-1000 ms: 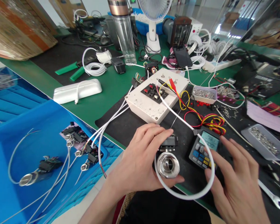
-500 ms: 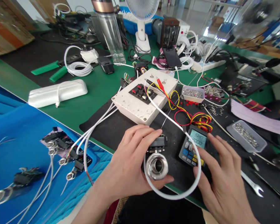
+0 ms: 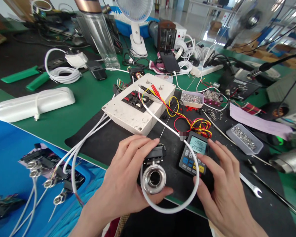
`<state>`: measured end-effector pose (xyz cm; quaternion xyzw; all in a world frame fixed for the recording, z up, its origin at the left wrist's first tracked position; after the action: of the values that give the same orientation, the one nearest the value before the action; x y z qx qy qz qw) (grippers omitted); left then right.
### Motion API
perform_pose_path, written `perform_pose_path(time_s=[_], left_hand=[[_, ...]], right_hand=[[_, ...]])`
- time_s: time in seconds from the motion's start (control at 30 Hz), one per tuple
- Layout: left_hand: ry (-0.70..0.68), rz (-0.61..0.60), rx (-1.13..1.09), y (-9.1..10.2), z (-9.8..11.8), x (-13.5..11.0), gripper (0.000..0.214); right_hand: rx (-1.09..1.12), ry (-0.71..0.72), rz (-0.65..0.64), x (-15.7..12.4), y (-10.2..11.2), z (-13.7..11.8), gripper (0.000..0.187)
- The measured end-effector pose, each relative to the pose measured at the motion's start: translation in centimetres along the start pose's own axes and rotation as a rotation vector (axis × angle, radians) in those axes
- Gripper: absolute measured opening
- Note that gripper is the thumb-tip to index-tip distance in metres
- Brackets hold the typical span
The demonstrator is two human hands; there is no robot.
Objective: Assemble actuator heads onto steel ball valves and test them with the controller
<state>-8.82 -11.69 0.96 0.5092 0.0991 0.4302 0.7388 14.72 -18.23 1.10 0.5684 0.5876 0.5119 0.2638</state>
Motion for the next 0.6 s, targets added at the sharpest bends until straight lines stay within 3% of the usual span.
perform_pose_path(time_s=[0.3, 0.5, 0.6], left_hand=[[0.002, -0.019, 0.002, 0.16, 0.06, -0.05, 0.095], [-0.003, -0.006, -0.002, 0.03, -0.12, 0.04, 0.097], [-0.008, 0.001, -0.003, 0.04, -0.13, 0.03, 0.097]], right_hand=[[0.043, 0.024, 0.044, -0.15, 0.32, -0.28, 0.045], [-0.082, -0.018, -0.063, -0.10, -0.36, -0.31, 0.034], [-0.087, -0.017, -0.041, -0.24, -0.19, -0.25, 0.037]])
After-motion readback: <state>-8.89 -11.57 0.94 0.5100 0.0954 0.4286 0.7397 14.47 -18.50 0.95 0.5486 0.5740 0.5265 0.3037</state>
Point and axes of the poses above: each hand's wrist, its own x-axis towards the middle knuckle, its own y-axis out of the back of the hand, z = x × y, the point moved 5 cm from there along x, towards the middle knuckle, and after that the axes turned 8 degrees about -z, right-handed, at the moved point
